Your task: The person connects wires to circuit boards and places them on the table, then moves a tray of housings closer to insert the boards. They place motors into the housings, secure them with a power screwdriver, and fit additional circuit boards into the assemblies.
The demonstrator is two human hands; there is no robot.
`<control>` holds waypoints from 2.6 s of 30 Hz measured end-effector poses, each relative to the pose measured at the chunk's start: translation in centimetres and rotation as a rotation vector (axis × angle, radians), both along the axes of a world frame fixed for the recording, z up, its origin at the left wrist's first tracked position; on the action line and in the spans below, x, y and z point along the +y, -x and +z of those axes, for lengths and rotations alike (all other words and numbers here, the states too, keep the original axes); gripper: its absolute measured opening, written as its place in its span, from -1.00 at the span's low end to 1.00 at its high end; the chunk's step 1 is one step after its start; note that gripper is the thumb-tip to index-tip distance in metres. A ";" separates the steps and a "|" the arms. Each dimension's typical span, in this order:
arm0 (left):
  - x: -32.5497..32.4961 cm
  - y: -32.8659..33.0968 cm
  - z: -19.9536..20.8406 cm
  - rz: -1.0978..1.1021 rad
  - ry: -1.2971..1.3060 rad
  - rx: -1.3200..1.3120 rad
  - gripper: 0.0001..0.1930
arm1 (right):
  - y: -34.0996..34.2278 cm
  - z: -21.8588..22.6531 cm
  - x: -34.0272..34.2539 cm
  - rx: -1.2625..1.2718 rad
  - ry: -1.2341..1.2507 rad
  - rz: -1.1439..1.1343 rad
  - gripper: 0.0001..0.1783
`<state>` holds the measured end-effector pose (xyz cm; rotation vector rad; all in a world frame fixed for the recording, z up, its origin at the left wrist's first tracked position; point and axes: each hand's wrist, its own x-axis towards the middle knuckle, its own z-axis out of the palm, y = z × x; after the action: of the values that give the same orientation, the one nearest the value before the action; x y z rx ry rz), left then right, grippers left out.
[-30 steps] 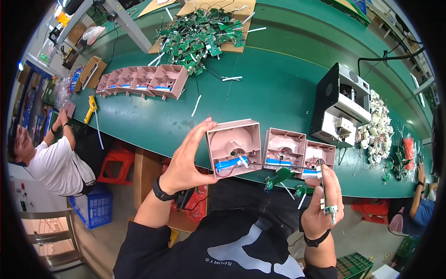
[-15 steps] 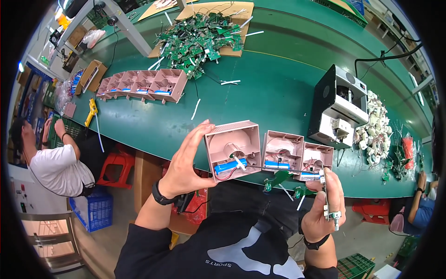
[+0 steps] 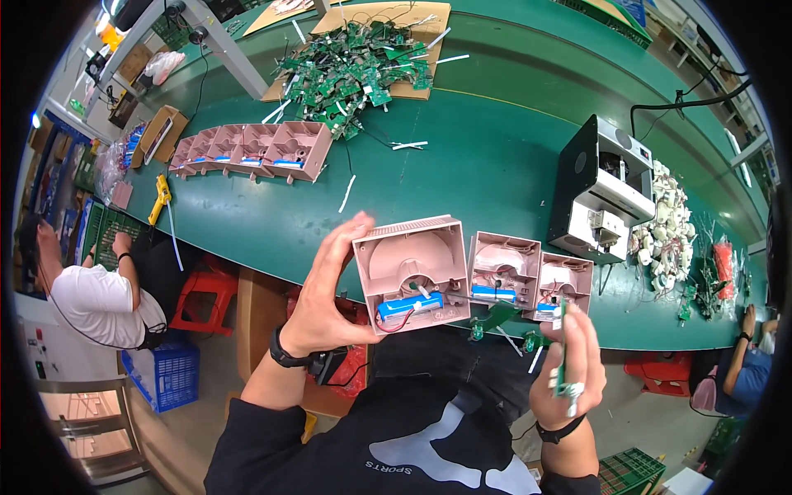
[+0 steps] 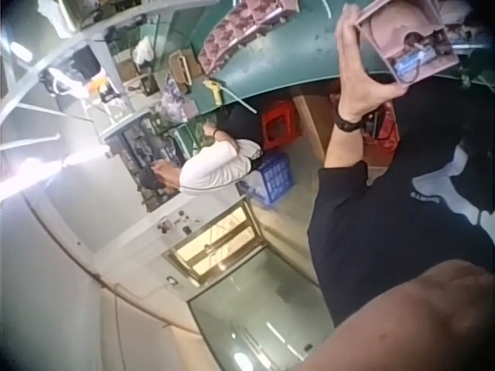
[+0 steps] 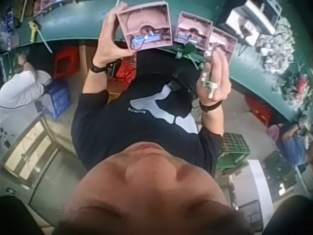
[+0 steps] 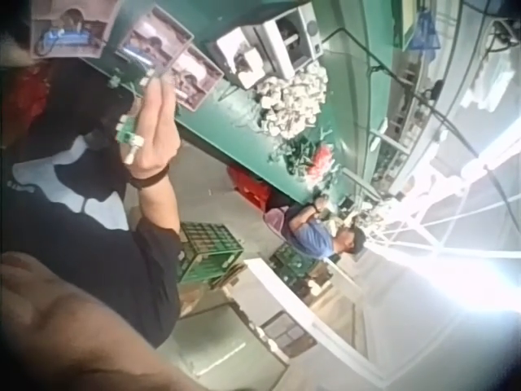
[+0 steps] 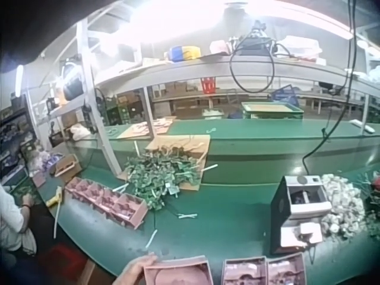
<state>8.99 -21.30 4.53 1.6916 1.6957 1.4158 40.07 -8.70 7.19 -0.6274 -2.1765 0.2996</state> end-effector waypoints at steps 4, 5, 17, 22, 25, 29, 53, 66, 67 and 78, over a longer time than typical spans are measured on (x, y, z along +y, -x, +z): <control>-0.1 -0.6 -1.6 -0.064 -0.053 -0.229 0.34 | 1.2 1.3 -0.7 -0.119 -0.191 0.112 -0.64; -0.2 -0.7 -2.0 -0.099 -0.066 -0.308 0.37 | 1.8 1.5 -0.9 -0.151 -0.245 0.166 -0.62; -0.6 -2.4 0.1 -0.138 -0.180 -0.540 0.45 | 4.4 1.8 -3.1 -0.103 -0.283 0.604 -0.64; -1.3 -1.5 0.8 -0.009 -0.213 -0.456 0.48 | 3.1 -0.4 -2.8 -0.090 -0.317 0.679 -0.59; -1.2 -1.0 0.8 -0.004 -0.240 -0.575 0.49 | 3.4 -1.3 -3.0 0.151 0.283 0.243 -0.60; -1.5 -1.5 0.5 -0.040 -0.161 -0.702 0.48 | 5.8 0.1 -4.0 0.149 1.102 0.196 -0.68; 3.3 3.1 -5.0 0.006 0.329 0.224 0.24 | 7.8 -10.1 -5.5 -0.418 1.072 0.226 -0.60; 3.6 1.4 -4.1 -0.041 0.136 0.545 -0.41 | 7.6 -11.2 -5.8 -0.424 0.989 0.214 -0.59; 3.6 1.2 -4.0 -0.048 0.152 0.533 -0.46 | 7.6 -11.1 -5.8 -0.423 0.991 0.219 -0.59; 4.2 0.5 -4.4 -0.032 0.184 0.427 -0.61 | 7.8 -10.8 -5.6 -0.419 0.953 0.252 -0.60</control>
<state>8.50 -17.07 0.11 2.0026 1.9333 0.8903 32.27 -14.32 -3.63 -0.9808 -2.4390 1.5041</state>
